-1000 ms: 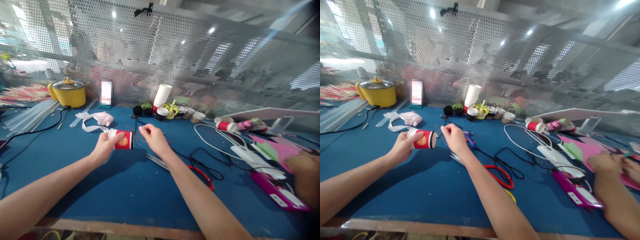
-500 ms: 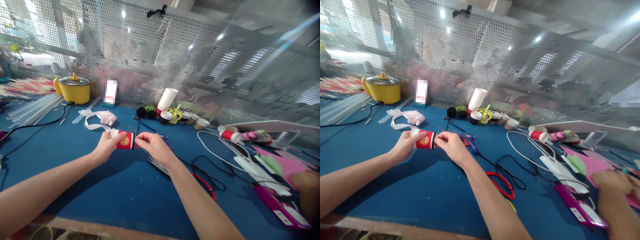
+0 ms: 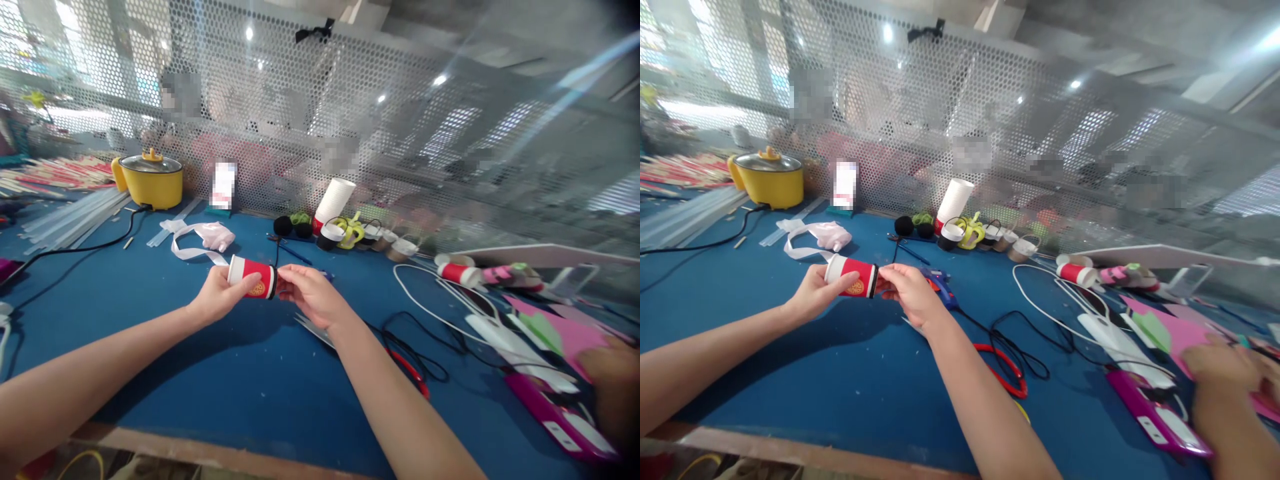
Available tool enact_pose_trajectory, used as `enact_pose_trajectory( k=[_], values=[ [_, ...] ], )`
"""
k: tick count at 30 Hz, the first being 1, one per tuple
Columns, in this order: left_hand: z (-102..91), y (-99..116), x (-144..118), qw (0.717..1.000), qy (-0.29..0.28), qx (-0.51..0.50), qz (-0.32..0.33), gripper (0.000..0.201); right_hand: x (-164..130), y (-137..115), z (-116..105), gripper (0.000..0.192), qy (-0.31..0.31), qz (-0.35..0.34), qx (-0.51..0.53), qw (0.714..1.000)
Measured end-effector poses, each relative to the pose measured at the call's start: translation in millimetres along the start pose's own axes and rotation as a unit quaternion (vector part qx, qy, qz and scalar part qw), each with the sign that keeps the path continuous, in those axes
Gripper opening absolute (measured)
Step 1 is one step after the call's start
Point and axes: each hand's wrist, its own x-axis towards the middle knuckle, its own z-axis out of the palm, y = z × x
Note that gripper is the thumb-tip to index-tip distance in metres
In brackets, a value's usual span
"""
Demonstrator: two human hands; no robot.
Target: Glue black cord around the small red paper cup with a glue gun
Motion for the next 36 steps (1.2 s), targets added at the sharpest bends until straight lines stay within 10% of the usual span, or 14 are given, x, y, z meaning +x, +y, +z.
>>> enact_pose_trajectory(
  k=[10,15,20,24,29,36],
  values=[
    [-8.7,0.8,1.4,0.975,-0.092,0.154,0.135,0.025,-1.3,2.8,-5.1,0.013,-0.003,-0.031,-0.004,1.0],
    [-4.7,4.8,4.7,0.992,-0.122,-0.031,-0.031,0.036,-11.2,5.2,-5.7,0.013,0.037,-0.108,-0.071,0.991],
    [-6.3,8.7,14.3,0.927,-0.144,-0.226,-0.261,0.043,-27.3,8.8,5.5,0.01,0.043,-0.249,-0.323,0.912],
    [-8.6,7.1,15.1,0.929,-0.127,-0.209,-0.279,0.033,-32.3,12.4,8.8,0.012,0.021,-0.275,-0.397,0.876],
    [-3.1,2.8,9.8,0.957,-0.1,-0.148,-0.228,0.033,-23.6,14.2,-3.6,0.025,0.144,-0.237,-0.333,0.901],
    [1.5,6.4,3.0,0.967,-0.135,-0.089,-0.198,0.029,-6.0,19.1,2.0,0.041,0.019,-0.145,-0.194,0.97]
  ],
)
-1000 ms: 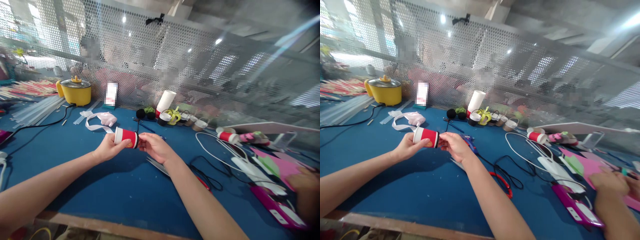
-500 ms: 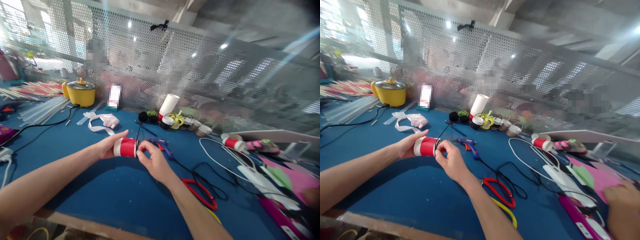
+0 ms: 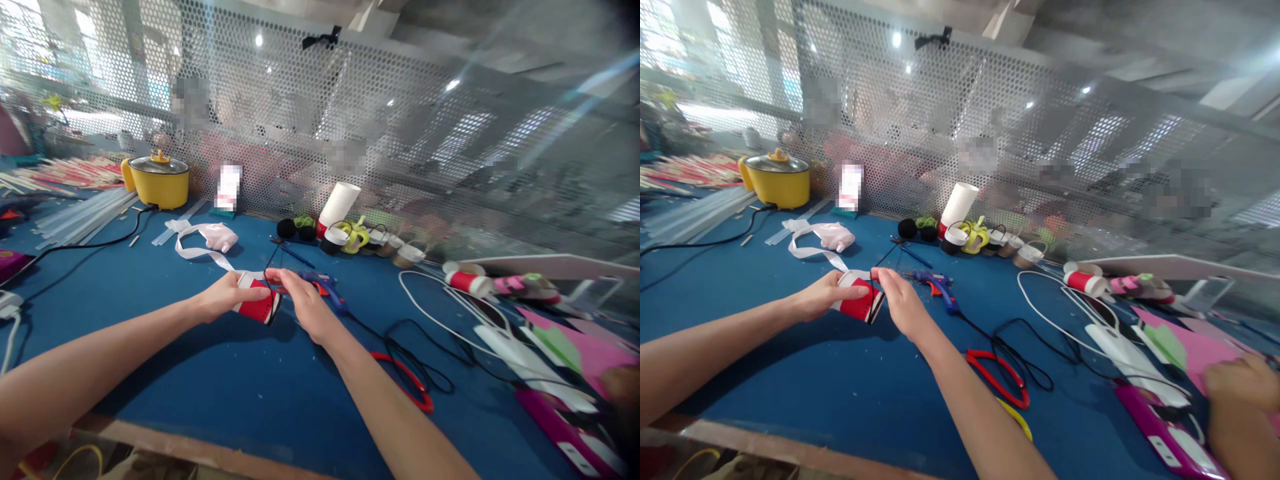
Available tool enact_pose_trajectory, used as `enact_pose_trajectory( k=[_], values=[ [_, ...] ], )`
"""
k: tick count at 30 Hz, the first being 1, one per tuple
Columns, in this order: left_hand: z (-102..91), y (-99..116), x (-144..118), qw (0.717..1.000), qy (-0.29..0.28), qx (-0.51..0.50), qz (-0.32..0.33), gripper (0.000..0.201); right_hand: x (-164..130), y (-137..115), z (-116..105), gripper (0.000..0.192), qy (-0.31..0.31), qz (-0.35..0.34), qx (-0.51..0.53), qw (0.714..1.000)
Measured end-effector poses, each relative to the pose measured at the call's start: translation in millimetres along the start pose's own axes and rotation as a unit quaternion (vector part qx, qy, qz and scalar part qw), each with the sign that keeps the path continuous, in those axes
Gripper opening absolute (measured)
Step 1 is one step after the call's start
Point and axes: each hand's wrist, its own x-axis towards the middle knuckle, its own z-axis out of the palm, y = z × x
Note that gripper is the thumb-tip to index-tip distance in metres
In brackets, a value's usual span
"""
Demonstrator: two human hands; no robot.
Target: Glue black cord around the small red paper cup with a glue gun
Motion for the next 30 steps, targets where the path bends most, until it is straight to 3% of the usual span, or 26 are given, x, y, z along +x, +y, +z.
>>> enact_pose_trajectory(
  k=[3,11,16,18,21,23,25,28,30],
  values=[
    [2.3,1.6,-2.7,1.0,0.007,0.023,0.002,0.028,1.9,-9.7,3.9,0.044,-0.024,0.013,0.051,0.998],
    [4.2,-0.3,-1.1,0.997,0.043,0.057,0.002,0.027,-1.0,-35.6,11.6,0.034,-0.076,-0.067,-0.024,0.995],
    [7.5,0.3,-6.4,0.994,-0.012,0.105,0.003,0.027,35.8,-26.1,0.0,0.032,-0.006,0.052,0.15,0.987],
    [9.5,1.8,-10.5,0.99,-0.05,0.13,0.011,0.027,52.7,-24.0,-7.3,0.035,0.044,0.064,0.158,0.984],
    [10.9,3.1,-13.8,0.987,-0.08,0.137,0.012,0.028,66.1,-30.3,-15.2,0.032,0.11,-0.03,-0.023,0.993],
    [10.2,2.7,-12.9,0.99,-0.08,0.115,0.003,0.025,66.3,-39.6,-19.6,0.029,0.101,-0.095,-0.187,0.973],
    [8.5,1.4,-9.8,0.994,-0.065,0.086,-0.01,0.025,62.4,-48.1,-26.6,0.03,0.097,-0.115,-0.289,0.946],
    [4.3,-1.7,-3.4,0.999,0.001,0.041,0.003,0.027,54.7,-46.0,-44.9,0.04,0.181,-0.033,-0.414,0.892],
    [0.6,-4.3,0.8,0.997,0.064,0.022,0.027,0.028,48.9,-31.1,-59.3,0.041,0.183,0.065,-0.486,0.852]
  ],
)
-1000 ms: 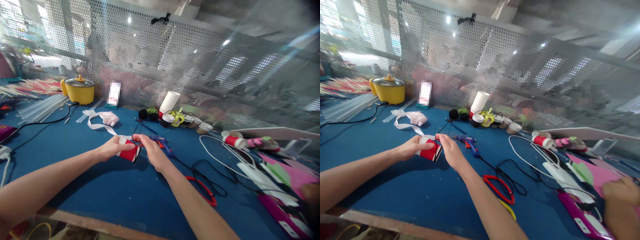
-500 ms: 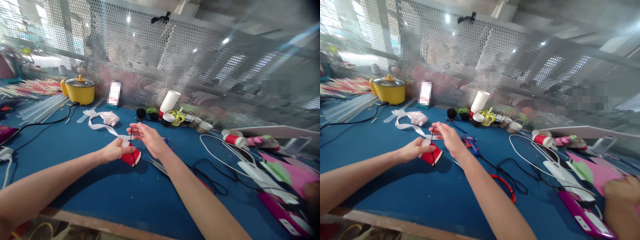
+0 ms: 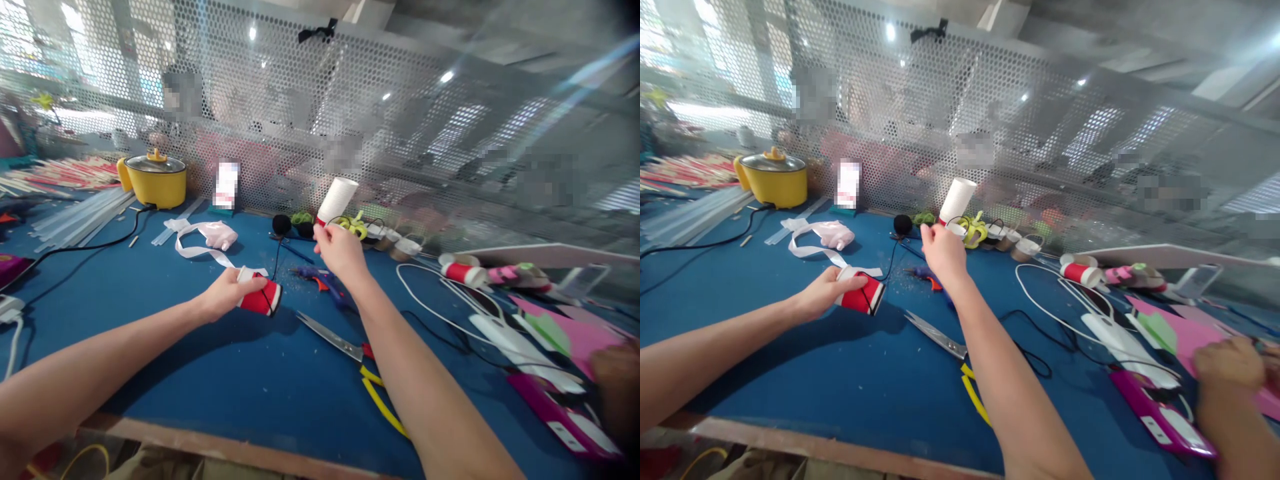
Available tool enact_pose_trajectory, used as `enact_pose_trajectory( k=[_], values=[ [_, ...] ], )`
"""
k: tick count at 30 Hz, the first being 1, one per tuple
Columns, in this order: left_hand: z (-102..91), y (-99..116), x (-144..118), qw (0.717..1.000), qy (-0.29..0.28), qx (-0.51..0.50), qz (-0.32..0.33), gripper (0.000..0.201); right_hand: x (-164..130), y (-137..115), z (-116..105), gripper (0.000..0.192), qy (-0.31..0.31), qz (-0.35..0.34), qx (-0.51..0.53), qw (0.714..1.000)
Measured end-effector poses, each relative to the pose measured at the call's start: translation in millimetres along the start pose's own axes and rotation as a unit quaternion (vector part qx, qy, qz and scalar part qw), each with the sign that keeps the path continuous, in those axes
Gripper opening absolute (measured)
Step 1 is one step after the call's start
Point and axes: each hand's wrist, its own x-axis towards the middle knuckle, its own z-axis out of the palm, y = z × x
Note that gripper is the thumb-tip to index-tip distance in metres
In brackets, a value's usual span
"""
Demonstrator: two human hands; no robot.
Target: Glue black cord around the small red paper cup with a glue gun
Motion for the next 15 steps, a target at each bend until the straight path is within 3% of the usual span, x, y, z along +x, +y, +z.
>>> enact_pose_trajectory(
  k=[4,7,15],
  values=[
    [-5.7,-5.2,6.3,0.997,0.069,0.009,0.032,0.031,-7.3,42.6,23.3,0.019,-0.101,0.059,-0.057,0.992],
    [-6.7,-6.1,7.3,0.995,0.087,0.013,0.037,0.031,-11.5,60.1,35.2,0.014,-0.15,0.075,-0.067,0.984],
    [-1.7,2.2,3.5,0.995,0.096,-0.006,-0.005,0.029,-15.2,70.2,34.9,0.009,-0.145,0.083,0.018,0.986]
  ],
)
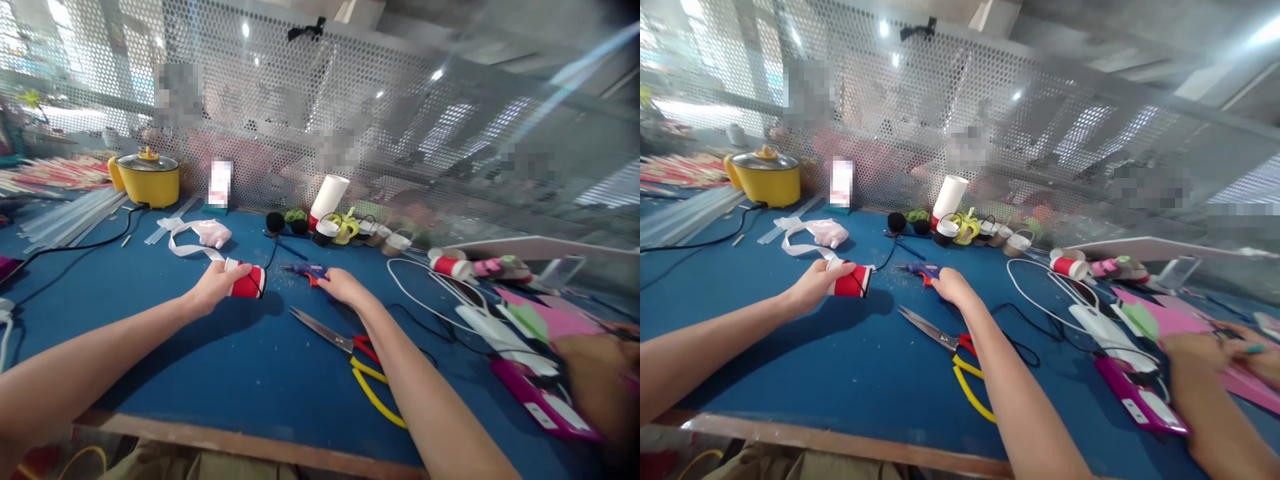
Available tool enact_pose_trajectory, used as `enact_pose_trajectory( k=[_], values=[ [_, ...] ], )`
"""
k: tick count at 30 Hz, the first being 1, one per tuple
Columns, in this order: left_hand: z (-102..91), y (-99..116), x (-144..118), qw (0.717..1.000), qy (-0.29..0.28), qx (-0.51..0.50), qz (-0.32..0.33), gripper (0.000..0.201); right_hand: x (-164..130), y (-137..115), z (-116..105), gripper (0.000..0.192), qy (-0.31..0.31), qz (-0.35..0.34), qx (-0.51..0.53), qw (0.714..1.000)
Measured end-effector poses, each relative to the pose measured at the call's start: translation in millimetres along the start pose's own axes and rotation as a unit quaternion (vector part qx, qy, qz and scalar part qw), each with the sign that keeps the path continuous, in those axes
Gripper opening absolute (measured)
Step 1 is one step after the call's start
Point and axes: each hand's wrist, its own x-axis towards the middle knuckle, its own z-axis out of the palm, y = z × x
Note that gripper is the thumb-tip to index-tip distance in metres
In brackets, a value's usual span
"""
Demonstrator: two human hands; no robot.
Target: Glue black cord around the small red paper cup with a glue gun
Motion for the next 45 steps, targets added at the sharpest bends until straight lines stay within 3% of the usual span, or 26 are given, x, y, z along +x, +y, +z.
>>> enact_pose_trajectory(
  k=[2,7,12,20,31,45],
  values=[
    [-1.5,0.6,1.3,1.0,0.0,-0.003,-0.008,0.029,-5.4,-0.6,0.1,0.007,0.019,-0.002,0.047,0.999],
    [-9.0,0.0,6.6,0.997,0.016,0.061,-0.034,0.028,-30.8,-16.0,-8.6,0.026,0.058,-0.042,0.186,0.98],
    [-12.8,2.3,9.5,0.994,0.022,0.097,-0.044,0.026,-71.0,-38.4,-16.5,0.016,-0.041,-0.096,0.331,0.938],
    [-23.3,-1.6,17.8,0.994,0.023,0.097,-0.046,0.027,-105.6,-52.1,-9.5,0.017,-0.079,-0.116,0.256,0.956],
    [-17.9,8.2,11.7,0.972,0.046,0.211,-0.09,0.029,-106.7,-49.3,-5.8,0.016,-0.019,-0.174,0.158,0.972],
    [-18.1,6.7,14.4,0.977,0.036,0.194,-0.081,0.028,-109.4,-50.3,-2.9,0.018,0.003,-0.217,0.138,0.966]
  ],
)
